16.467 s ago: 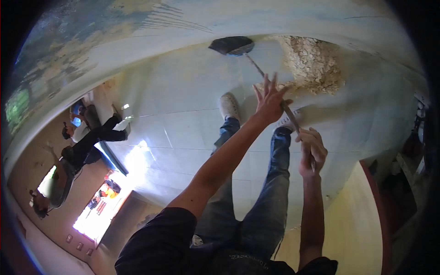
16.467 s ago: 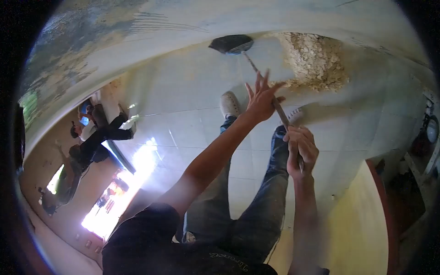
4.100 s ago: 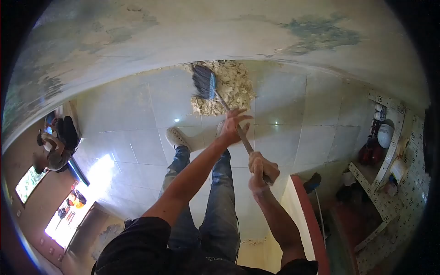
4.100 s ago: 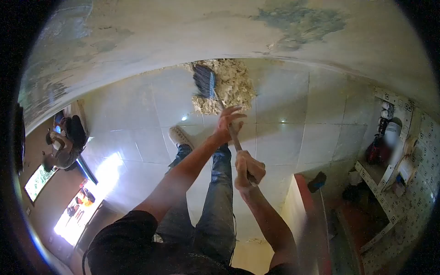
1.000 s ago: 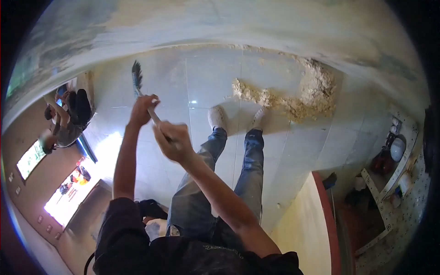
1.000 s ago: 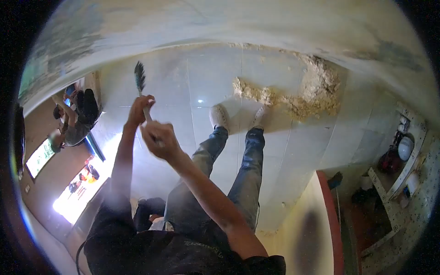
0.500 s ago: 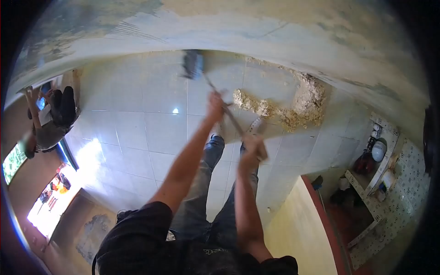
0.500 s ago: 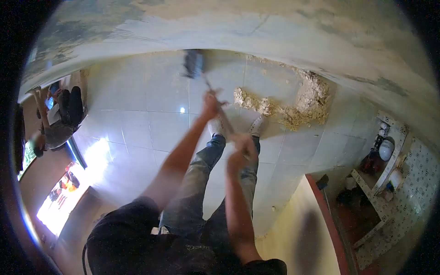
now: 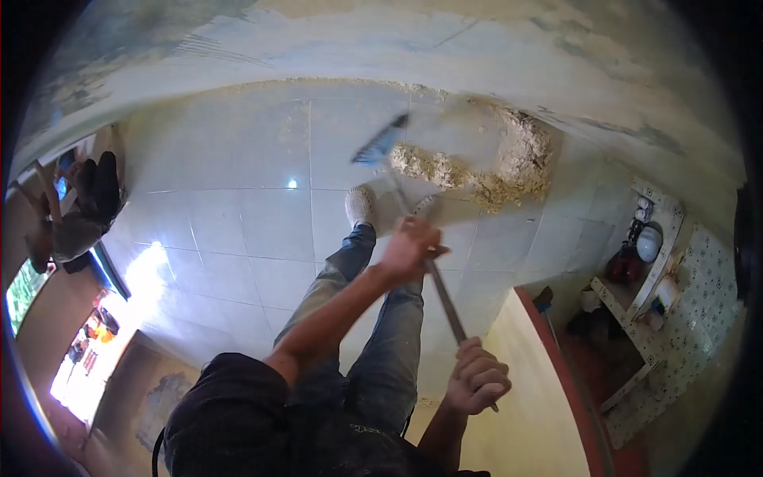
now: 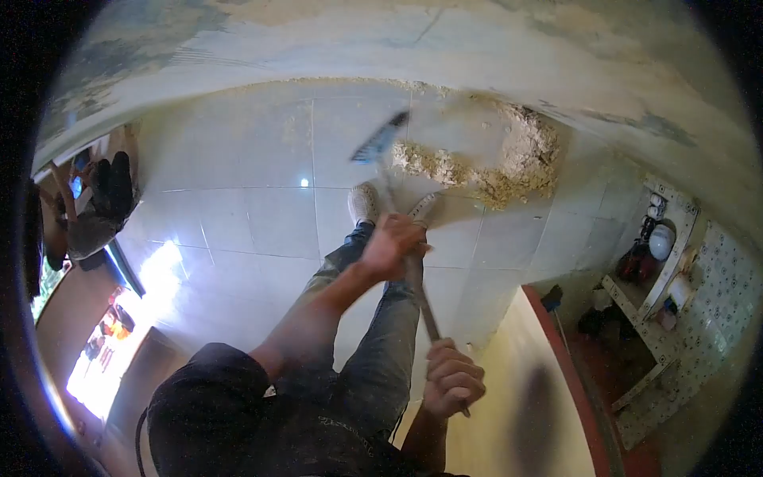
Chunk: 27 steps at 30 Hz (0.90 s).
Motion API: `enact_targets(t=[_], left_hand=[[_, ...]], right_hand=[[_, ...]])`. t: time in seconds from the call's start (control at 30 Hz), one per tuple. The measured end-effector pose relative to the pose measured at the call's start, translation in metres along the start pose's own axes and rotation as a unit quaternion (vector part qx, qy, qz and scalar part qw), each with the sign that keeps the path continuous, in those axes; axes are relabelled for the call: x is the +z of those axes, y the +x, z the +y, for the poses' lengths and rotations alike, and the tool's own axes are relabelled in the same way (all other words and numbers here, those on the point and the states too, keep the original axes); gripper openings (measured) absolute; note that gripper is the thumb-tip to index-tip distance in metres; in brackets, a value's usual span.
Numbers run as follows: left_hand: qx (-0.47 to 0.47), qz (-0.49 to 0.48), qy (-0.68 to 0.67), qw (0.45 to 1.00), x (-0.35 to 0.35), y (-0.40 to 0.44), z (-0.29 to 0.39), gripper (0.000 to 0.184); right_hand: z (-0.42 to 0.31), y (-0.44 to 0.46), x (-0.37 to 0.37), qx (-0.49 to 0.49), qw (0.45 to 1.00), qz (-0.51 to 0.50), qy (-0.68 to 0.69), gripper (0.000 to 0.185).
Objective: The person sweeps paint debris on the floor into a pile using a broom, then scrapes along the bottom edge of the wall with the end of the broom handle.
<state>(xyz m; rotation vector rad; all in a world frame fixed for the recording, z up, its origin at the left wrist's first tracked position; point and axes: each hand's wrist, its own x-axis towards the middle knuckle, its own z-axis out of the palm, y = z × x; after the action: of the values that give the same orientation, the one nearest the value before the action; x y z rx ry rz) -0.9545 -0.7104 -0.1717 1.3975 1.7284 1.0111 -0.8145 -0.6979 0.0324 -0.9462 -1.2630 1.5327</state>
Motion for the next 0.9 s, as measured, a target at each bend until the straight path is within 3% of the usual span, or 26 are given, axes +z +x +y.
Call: enact_targets(t=[0.07, 0.13, 0.17, 0.2, 0.27, 0.33, 0.43, 0.5, 0.53, 0.57, 0.6, 0.67, 0.7, 0.77, 0.9], left_hand=[[-0.001, 0.015, 0.024, 1.000, -0.045, -0.022, -0.027, 0.014], [0.005, 0.120, 0.096, 0.988, -0.081, -0.048, -0.072, 0.010], [-0.020, 0.119, 0.145, 0.982, -0.114, -0.047, -0.072, 0.012], [0.000, 0.120, 0.139, 0.983, -0.139, -0.056, -0.097, 0.009], [0.027, 0.183, 0.264, 0.947, -0.179, -0.061, -0.132, 0.006], [-0.100, 0.152, 0.316, 0.931, -0.221, -0.060, -0.155, 0.006], [-0.155, 0.124, 0.320, 0.926, -0.262, -0.060, -0.214, 0.007], [-0.105, 0.080, 0.317, 0.939, -0.269, -0.060, -0.261, 0.016], [-0.036, 0.095, 0.284, 0.953, -0.263, -0.054, -0.279, 0.021], [0.032, 0.109, 0.250, 0.962, -0.252, -0.045, -0.288, 0.027], [0.085, 0.163, 0.138, 0.973, -0.226, -0.030, -0.284, 0.036], [0.044, 0.130, 0.073, 0.988, -0.180, -0.009, -0.286, 0.027], [0.110, 0.110, 0.128, 0.979, -0.165, 0.002, -0.260, 0.023], [-0.072, -0.003, 0.250, 0.966, -0.132, 0.000, -0.220, 0.021], [-0.099, -0.013, 0.270, 0.958, -0.126, -0.021, -0.131, 0.026]], right_hand=[[0.019, 0.003, 0.028, -0.013, 0.997, -0.016, 0.073, 0.048], [0.057, -0.047, 0.018, 0.117, 0.992, -0.003, -0.038, 0.045], [0.070, 0.004, 0.066, 0.012, 0.985, -0.121, 0.121, 0.045], [0.089, 0.017, 0.084, -0.031, 0.974, -0.160, 0.160, 0.027], [0.132, 0.021, 0.123, -0.033, 0.974, -0.188, 0.126, 0.033], [0.164, 0.041, 0.165, 0.049, 0.966, -0.208, 0.145, 0.036], [0.217, 0.067, 0.207, 0.077, 0.959, -0.249, 0.108, 0.040], [0.230, 0.079, 0.222, 0.103, 0.949, -0.293, 0.063, 0.039], [0.230, 0.078, 0.225, 0.102, 0.949, -0.292, 0.065, 0.039], [0.229, 0.075, 0.227, 0.041, 0.966, -0.247, 0.061, 0.034], [0.225, 0.067, 0.228, -0.015, 0.978, -0.202, 0.056, 0.029], [0.213, 0.052, 0.206, -0.068, 0.982, -0.179, -0.003, 0.027], [0.207, 0.046, 0.186, -0.071, 0.981, -0.178, -0.020, 0.026], [0.191, 0.033, 0.149, -0.064, 0.984, -0.162, -0.032, 0.027], [0.142, 0.021, 0.109, -0.028, 0.986, -0.161, 0.019, 0.031]])
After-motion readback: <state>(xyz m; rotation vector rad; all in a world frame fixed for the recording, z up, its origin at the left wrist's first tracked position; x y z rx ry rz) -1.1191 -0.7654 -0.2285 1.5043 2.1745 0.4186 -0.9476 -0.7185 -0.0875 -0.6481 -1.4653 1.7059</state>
